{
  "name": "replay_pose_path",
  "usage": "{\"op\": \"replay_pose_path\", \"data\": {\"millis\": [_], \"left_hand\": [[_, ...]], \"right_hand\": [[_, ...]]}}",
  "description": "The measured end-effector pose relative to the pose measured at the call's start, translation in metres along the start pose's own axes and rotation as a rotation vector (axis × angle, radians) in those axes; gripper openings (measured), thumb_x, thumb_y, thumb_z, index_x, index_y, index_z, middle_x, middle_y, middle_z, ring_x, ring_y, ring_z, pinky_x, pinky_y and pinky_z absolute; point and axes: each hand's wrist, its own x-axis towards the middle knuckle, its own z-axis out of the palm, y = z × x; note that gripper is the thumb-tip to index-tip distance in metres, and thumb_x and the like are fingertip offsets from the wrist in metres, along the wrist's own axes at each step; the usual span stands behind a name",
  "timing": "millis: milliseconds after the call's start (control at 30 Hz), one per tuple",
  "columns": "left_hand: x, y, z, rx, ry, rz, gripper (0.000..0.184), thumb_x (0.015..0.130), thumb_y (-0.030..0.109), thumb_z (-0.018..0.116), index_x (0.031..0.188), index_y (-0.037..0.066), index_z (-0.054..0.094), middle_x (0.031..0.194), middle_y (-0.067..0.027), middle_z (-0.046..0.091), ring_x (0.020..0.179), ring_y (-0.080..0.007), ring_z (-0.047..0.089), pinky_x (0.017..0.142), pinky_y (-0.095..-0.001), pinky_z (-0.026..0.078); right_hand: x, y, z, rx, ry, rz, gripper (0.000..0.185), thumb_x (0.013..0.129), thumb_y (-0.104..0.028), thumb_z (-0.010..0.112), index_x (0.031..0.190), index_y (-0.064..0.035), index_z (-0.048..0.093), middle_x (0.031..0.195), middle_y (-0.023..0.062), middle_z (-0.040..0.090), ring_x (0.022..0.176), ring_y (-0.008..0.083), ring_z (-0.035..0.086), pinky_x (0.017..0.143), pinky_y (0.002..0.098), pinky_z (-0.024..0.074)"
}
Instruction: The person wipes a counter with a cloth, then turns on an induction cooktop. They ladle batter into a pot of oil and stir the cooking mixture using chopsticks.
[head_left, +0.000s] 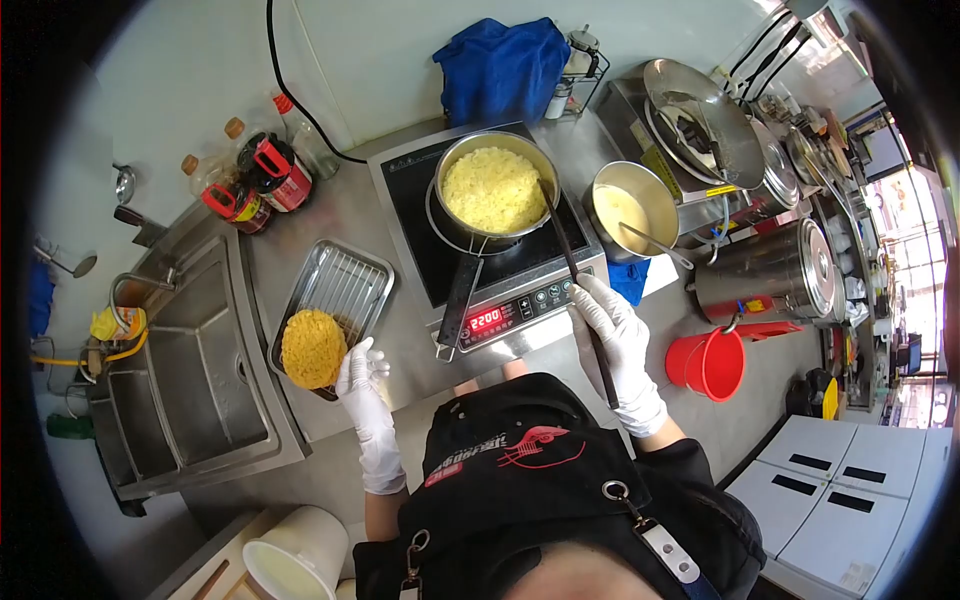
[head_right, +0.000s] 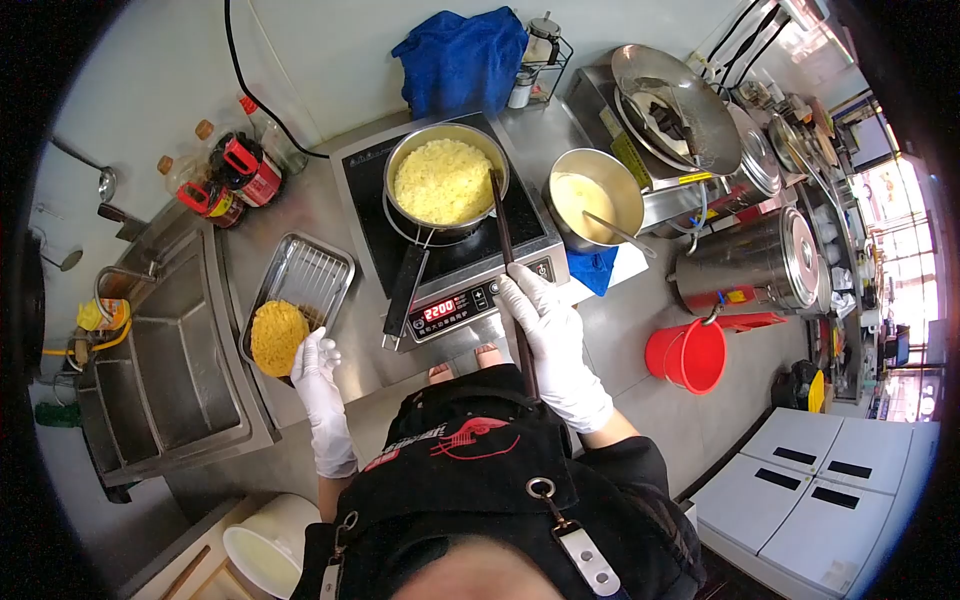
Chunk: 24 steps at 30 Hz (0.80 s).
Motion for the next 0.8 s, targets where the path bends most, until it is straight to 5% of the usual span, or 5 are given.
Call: {"op": "replay_pose_path", "data": {"millis": [300, 433, 533, 800], "left_hand": [[-0.001, 0.003, 0.004, 0.018, 0.028, -0.015, 0.021, 0.090, 0.020, 0.054, 0.096, 0.003, 0.065, 0.075, -0.0009, 0.057, 0.062, -0.0084, 0.050, 0.059, -0.0213, 0.041], [-0.002, 0.002, 0.008, 0.026, 0.047, -0.016, 0.021, 0.090, 0.020, 0.054, 0.096, 0.003, 0.065, 0.075, -0.0011, 0.057, 0.062, -0.0085, 0.050, 0.059, -0.0214, 0.041], [-0.005, 0.002, 0.013, 0.023, 0.052, 0.001, 0.021, 0.090, 0.020, 0.055, 0.096, 0.003, 0.065, 0.075, -0.0013, 0.057, 0.062, -0.0085, 0.050, 0.060, -0.0215, 0.041], [-0.016, 0.000, 0.023, 0.006, 0.108, 0.039, 0.020, 0.090, 0.018, 0.055, 0.096, 0.002, 0.065, 0.075, -0.0020, 0.058, 0.062, -0.0094, 0.050, 0.060, -0.0218, 0.040]], "right_hand": [[0.019, -0.004, -0.018, 0.019, -0.003, 0.053, 0.028, 0.074, 0.002, 0.067, 0.102, -0.0030, 0.062, 0.096, 0.0178, 0.064, 0.082, 0.0316, 0.064, 0.072, 0.0335, 0.0513], [0.022, 0.021, -0.043, 0.316, 0.193, 0.365, 0.014, 0.085, -0.002, 0.059, 0.097, 0.0018, 0.063, 0.099, 0.0134, 0.064, 0.090, 0.0206, 0.062, 0.079, 0.0308, 0.0492], [0.033, 0.052, -0.057, 0.751, 0.382, 0.774, 0.026, 0.093, -0.018, 0.049, 0.098, 0.0051, 0.060, 0.101, 0.0139, 0.062, 0.100, 0.0225, 0.058, 0.089, 0.0331, 0.0473], [0.013, 0.162, -0.016, 1.220, 0.289, 0.931, 0.025, 0.088, -0.021, 0.059, 0.103, -0.0016, 0.060, 0.103, 0.0098, 0.060, 0.094, 0.0201, 0.059, 0.079, 0.0344, 0.0523]]}}
